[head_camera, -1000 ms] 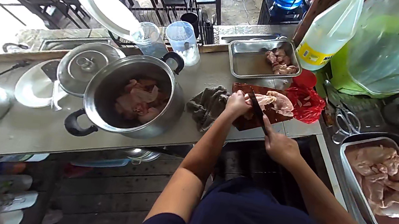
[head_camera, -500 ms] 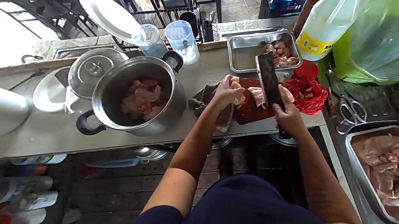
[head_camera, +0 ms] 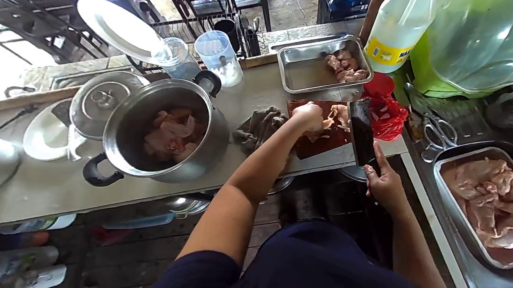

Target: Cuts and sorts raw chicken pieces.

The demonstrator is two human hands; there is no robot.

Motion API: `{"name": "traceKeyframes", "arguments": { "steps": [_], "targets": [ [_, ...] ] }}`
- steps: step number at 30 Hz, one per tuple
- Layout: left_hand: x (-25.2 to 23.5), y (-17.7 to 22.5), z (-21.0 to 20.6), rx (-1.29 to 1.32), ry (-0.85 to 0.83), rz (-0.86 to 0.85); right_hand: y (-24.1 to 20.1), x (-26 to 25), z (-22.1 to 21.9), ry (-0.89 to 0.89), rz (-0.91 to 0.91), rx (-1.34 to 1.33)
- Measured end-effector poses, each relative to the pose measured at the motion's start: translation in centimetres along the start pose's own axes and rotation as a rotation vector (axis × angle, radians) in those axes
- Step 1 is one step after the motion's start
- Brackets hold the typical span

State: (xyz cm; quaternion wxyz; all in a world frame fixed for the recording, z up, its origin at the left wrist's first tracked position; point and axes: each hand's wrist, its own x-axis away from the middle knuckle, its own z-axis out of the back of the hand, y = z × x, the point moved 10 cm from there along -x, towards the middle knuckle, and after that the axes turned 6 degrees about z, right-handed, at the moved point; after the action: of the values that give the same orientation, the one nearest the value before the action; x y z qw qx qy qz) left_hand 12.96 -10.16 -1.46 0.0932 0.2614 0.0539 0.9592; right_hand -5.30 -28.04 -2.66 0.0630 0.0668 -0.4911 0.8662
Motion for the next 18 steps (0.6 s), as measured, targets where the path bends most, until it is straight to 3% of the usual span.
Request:
{"name": "traceKeyframes", "arguments": {
  "steps": [3,7,11,14,18],
  "targets": [
    [0.9,-3.3,-0.1,0.103,0.016,-0.015,-0.4,-0.5,-1.0,-0.02,-0.003,0.021],
    [3.4,-7.8,-0.1,0.556,-0.07,-0.019,-0.6,-1.2,-2.3,-0.061,0.006,0.035],
    [8.7,-10.5,4.0,0.887,0.041,-0.092,-1.7,-1.9,-3.6,-0.105,0.054,0.06],
    [12.6,-13.4,8.1,0.881,0.172,-0.14,-2.7,-2.5,-4.7,-0.109,0.068,0.107],
    [15.6,-16.9,11.6,0.755,0.275,-0.084,-5.9,-2.0,-4.1,-0.009,0.22,0.121]
  ]
}}
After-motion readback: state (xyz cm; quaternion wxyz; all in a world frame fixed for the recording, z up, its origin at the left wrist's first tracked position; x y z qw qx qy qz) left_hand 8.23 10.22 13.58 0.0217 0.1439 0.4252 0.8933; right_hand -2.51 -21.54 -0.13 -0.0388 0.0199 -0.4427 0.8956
